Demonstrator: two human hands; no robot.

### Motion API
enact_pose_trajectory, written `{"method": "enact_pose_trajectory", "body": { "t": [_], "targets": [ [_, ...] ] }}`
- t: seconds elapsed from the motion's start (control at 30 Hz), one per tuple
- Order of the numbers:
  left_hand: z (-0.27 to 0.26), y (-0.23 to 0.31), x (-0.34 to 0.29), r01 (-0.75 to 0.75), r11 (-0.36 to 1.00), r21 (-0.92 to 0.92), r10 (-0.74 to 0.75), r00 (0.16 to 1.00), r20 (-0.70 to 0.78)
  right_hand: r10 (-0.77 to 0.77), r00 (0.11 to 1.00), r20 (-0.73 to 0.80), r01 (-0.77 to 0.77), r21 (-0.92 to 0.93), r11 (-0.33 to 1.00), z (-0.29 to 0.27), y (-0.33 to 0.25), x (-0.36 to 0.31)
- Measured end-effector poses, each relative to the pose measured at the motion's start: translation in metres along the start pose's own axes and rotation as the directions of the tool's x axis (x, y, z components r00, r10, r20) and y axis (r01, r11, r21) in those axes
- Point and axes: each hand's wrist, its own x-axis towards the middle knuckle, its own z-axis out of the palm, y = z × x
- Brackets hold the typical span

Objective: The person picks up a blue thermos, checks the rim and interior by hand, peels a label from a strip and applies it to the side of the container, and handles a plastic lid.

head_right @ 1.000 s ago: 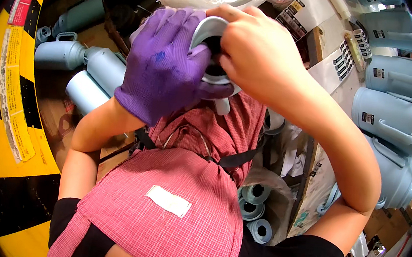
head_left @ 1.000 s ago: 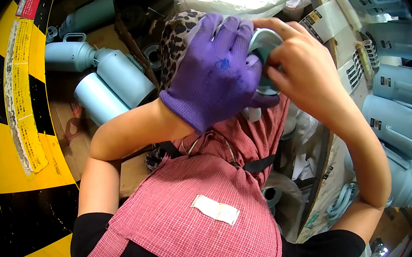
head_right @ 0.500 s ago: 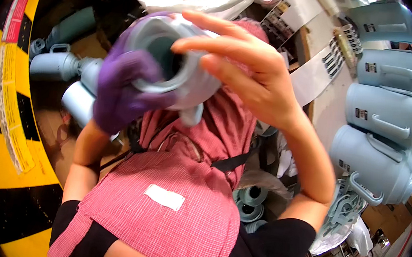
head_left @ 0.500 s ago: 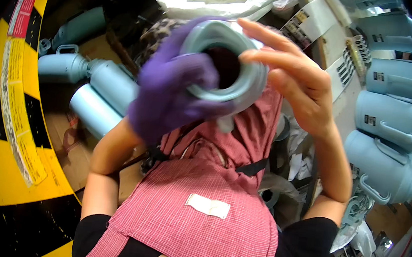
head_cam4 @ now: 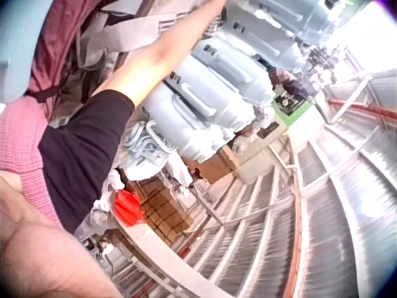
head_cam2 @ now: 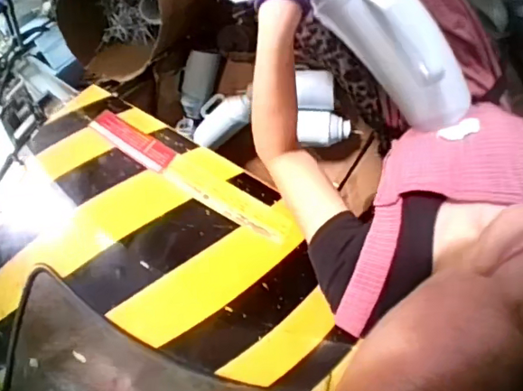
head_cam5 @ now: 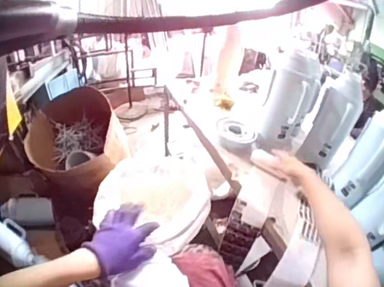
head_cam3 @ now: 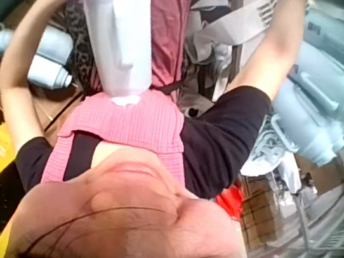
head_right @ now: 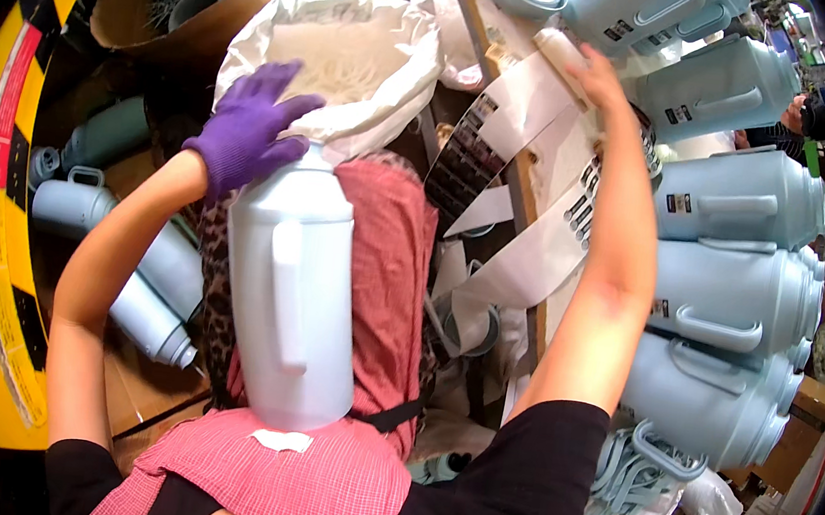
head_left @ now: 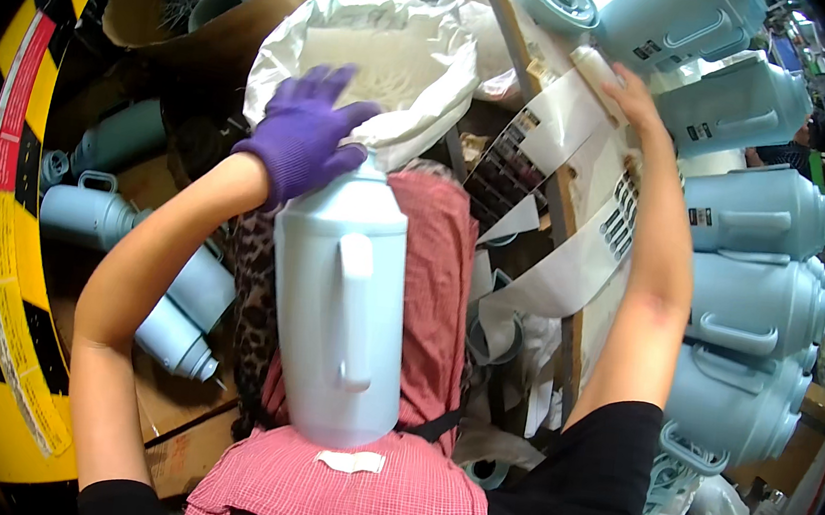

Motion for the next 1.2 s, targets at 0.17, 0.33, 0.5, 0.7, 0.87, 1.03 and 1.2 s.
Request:
{"method": "enact_pose_trajectory", "body": {
  "t": [0.17, 0.33, 0.5, 0.7, 0.87, 1.03, 1.2],
  "targets": [
    [0.043, 0.001, 0.162, -0.042, 0.535, -0.844, 0.419, 0.880, 0.222, 0.018, 0.763, 0.646, -0.109, 0.102, 0.989, -0.013, -0.044, 0.053],
    [0.122, 0.048, 0.214, 0.228, 0.378, -0.897, 0.330, 0.872, 0.361, 0.010, 0.939, 0.345, 0.034, -0.120, 0.992, -0.007, -0.076, 0.024],
    [0.098, 0.076, 0.198, 0.544, 0.476, -0.691, 0.254, 0.668, 0.700, 0.025, 0.950, 0.312, -0.016, -0.032, 0.999, -0.048, -0.092, -0.031],
    [0.085, 0.077, 0.190, 0.678, 0.434, -0.594, 0.187, 0.577, 0.795, 0.024, 0.775, 0.631, -0.212, 0.225, 0.951, -0.031, -0.129, -0.042],
    [0.075, 0.098, 0.180, 0.662, 0.321, -0.678, 0.305, 0.605, 0.735, -0.031, 0.938, 0.346, -0.006, 0.105, 0.994, -0.007, -0.059, -0.014],
    [0.063, 0.088, 0.184, 0.780, -0.027, -0.626, 0.386, 0.585, 0.713, 0.134, 0.959, 0.250, -0.189, 0.209, 0.960, 0.021, -0.056, -0.012],
    [0.020, 0.033, 0.170, -0.105, 0.583, -0.806, 0.519, 0.811, 0.270, -0.054, 0.978, -0.199, 0.113, 0.302, 0.947, 0.043, -0.061, -0.051]
  ]
}}
